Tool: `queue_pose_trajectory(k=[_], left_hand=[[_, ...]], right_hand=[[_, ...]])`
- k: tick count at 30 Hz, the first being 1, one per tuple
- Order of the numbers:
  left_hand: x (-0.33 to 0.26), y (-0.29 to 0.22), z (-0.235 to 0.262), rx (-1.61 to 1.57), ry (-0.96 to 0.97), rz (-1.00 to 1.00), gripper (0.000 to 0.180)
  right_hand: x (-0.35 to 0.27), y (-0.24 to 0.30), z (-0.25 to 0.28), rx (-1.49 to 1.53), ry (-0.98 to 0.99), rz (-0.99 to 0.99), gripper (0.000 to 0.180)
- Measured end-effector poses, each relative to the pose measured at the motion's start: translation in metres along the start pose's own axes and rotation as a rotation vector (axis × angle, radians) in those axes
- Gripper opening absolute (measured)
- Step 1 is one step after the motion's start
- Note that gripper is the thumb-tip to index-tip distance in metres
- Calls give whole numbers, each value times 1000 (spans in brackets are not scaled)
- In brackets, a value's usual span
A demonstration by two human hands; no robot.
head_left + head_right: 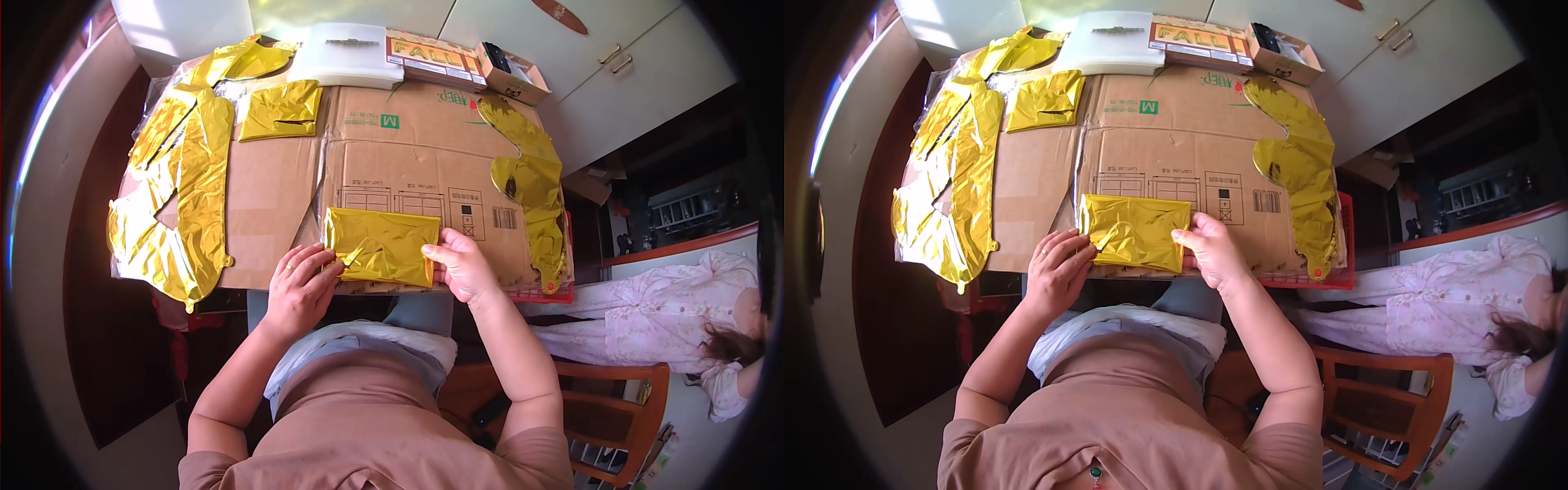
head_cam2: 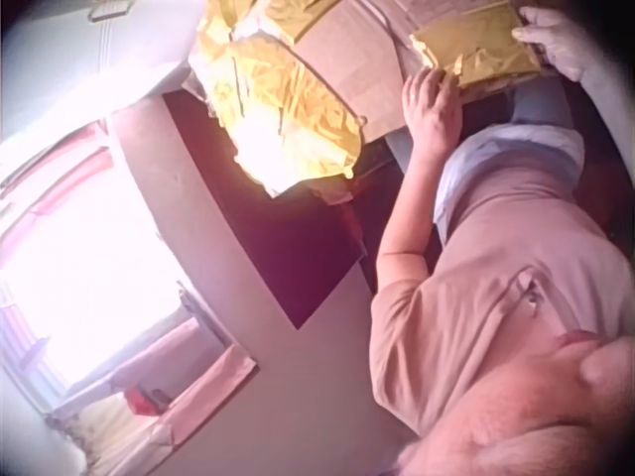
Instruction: Folding gold-colored foil packaging sheets at a workstation.
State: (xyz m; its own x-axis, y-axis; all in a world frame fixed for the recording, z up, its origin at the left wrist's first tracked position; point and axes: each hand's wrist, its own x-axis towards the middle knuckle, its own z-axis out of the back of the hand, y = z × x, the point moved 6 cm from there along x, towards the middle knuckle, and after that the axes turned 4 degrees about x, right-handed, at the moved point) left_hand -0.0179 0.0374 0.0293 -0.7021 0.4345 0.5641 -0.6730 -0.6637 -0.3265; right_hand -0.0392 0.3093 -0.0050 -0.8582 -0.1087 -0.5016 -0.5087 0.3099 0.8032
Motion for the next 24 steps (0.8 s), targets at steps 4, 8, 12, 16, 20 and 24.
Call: queue_pose_trajectory(k=[4,8,12,16,20,24], left_hand=[[0,-2,0,-4,-10,0,30],[1,-4,3,-18,-14,-12,34],[3,-6,5,-27,23,-4,35],[8,-11,7,-75,9,1,33],[10,-13,-3,-107,24,-86,31],[7,-13,-7,-116,34,-114,29]], right_hand=[[0,2,3,-85,-85,10,26],[6,7,7,-195,-180,68,34],[16,8,14,-419,-251,140,45],[16,9,15,-552,-263,210,46],[10,21,6,-916,-270,333,44],[-9,31,-22,-1437,-352,581,41]])
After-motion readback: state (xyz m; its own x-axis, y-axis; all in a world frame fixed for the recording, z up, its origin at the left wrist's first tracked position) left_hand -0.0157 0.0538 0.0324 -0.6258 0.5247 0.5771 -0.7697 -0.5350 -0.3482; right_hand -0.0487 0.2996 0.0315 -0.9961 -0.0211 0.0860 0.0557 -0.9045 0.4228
